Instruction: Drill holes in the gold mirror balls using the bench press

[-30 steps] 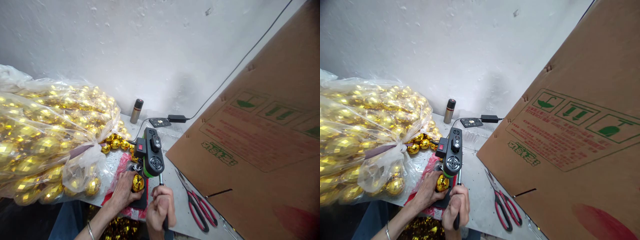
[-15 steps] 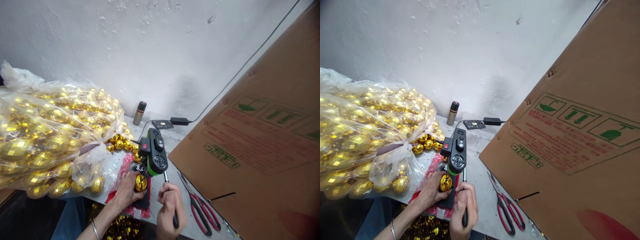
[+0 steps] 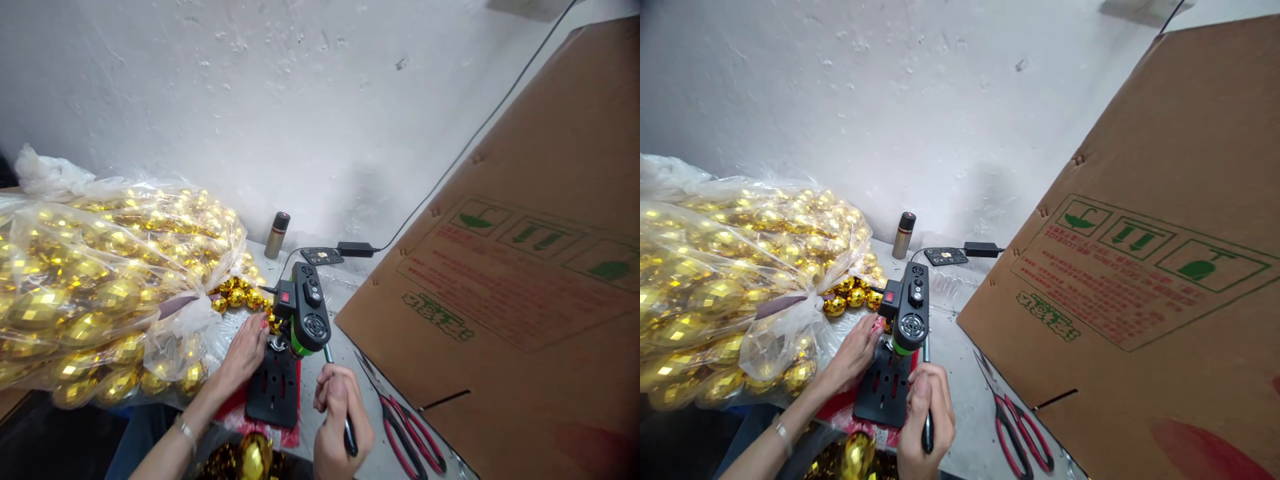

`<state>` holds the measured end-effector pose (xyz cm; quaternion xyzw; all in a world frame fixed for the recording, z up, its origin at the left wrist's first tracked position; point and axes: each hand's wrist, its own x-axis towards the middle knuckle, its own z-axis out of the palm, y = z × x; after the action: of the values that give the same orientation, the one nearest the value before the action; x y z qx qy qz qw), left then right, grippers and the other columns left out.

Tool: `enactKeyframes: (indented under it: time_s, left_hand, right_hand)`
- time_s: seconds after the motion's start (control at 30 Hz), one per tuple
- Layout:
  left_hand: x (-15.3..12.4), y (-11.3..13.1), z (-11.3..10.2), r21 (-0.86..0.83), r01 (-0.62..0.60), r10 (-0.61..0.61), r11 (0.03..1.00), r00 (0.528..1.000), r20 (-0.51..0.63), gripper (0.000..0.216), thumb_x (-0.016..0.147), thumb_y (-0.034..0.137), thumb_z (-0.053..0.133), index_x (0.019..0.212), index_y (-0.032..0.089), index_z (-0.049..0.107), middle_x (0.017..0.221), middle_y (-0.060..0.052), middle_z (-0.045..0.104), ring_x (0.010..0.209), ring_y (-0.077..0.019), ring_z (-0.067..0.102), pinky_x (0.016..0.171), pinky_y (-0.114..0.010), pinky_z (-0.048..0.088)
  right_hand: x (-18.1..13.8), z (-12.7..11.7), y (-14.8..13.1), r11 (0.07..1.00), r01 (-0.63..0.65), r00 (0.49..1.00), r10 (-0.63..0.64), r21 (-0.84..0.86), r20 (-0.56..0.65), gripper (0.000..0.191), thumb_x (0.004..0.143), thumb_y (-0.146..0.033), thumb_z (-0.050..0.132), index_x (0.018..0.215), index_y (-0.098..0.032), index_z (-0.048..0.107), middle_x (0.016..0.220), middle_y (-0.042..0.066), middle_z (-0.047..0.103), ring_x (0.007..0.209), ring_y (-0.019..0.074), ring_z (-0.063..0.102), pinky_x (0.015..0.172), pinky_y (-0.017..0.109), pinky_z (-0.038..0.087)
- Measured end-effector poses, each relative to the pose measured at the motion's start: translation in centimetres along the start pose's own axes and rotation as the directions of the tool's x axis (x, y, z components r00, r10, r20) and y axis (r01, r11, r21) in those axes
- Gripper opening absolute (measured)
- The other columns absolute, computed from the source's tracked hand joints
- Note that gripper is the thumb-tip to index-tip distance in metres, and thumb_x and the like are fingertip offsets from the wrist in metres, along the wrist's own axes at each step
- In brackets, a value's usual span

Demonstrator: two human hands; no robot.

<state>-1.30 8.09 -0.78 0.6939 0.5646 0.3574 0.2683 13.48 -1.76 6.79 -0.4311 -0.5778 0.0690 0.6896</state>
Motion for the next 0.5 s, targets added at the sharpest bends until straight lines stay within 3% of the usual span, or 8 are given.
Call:
enactKeyframes:
  time_s: [0.07, 0.17, 0.3, 0.4, 0.5]
  left_hand:
    - [3.3, 1.1, 0.0, 0.019, 0.073, -0.074, 0.997, 0.997, 0.037, 0.035, 0.103, 0.022, 0.051, 0.135, 0.020, 0.066, 0.141, -0.017, 0.072, 0.134, -0.0303, 0.068, 0.116, -0.047, 0.053]
    - [5.9, 1.8, 0.9, 0.031, 0.189, -0.191, 0.982, 0.979, 0.072, 0.033, 0.097, 0.025, 0.065, 0.129, 0.019, 0.069, 0.137, -0.021, 0.073, 0.127, -0.0375, 0.072, 0.105, -0.047, 0.057]
    - [6.6, 2.1, 1.8, -0.017, 0.302, -0.299, 0.953, 0.949, 0.100, 0.037, 0.088, 0.025, 0.077, 0.124, 0.019, 0.069, 0.126, -0.021, 0.079, 0.119, -0.0420, 0.075, 0.099, -0.046, 0.055]
    - [6.5, 2.1, 1.5, -0.114, 0.361, -0.353, 0.925, 0.932, 0.084, 0.043, 0.083, 0.024, 0.083, 0.123, 0.019, 0.068, 0.113, -0.018, 0.083, 0.113, -0.0397, 0.077, 0.096, -0.042, 0.055]
    - [5.9, 1.8, 0.1, -0.250, 0.381, -0.388, 0.890, 0.921, 0.023, 0.042, 0.088, 0.032, 0.080, 0.125, 0.017, 0.066, 0.113, -0.016, 0.082, 0.114, -0.0337, 0.076, 0.093, -0.036, 0.056]
  right_hand:
    - [-0.1, 0.0, 0.1, 1.000, -0.001, 1.000, 0.001, 0.002, 0.005, 0.036, 0.110, -0.018, 0.049, 0.075, -0.022, 0.056, 0.074, -0.002, 0.054, 0.058, 0.0099, 0.051, 0.053, 0.022, 0.041]
    - [-0.3, 0.0, 0.1, 1.000, 0.003, 1.000, -0.003, 0.001, 0.015, 0.035, 0.111, -0.017, 0.048, 0.077, -0.022, 0.057, 0.076, -0.002, 0.054, 0.059, 0.0094, 0.052, 0.054, 0.022, 0.042]
    - [-0.6, 0.0, 0.2, 1.000, 0.012, 1.000, -0.012, -0.003, 0.014, 0.033, 0.111, -0.017, 0.047, 0.080, -0.022, 0.058, 0.077, -0.002, 0.055, 0.058, 0.0088, 0.050, 0.053, 0.021, 0.040]
    - [-0.5, 0.1, 0.1, 1.000, 0.014, 1.000, -0.014, -0.009, -0.003, 0.036, 0.111, -0.017, 0.046, 0.076, -0.022, 0.054, 0.076, -0.002, 0.054, 0.062, 0.0097, 0.052, 0.055, 0.022, 0.041]
    - [-0.2, 0.2, -0.3, 1.000, 0.015, 1.000, -0.015, -0.014, 0.006, 0.037, 0.111, -0.017, 0.046, 0.075, -0.022, 0.053, 0.076, -0.002, 0.053, 0.062, 0.0098, 0.052, 0.056, 0.022, 0.042]
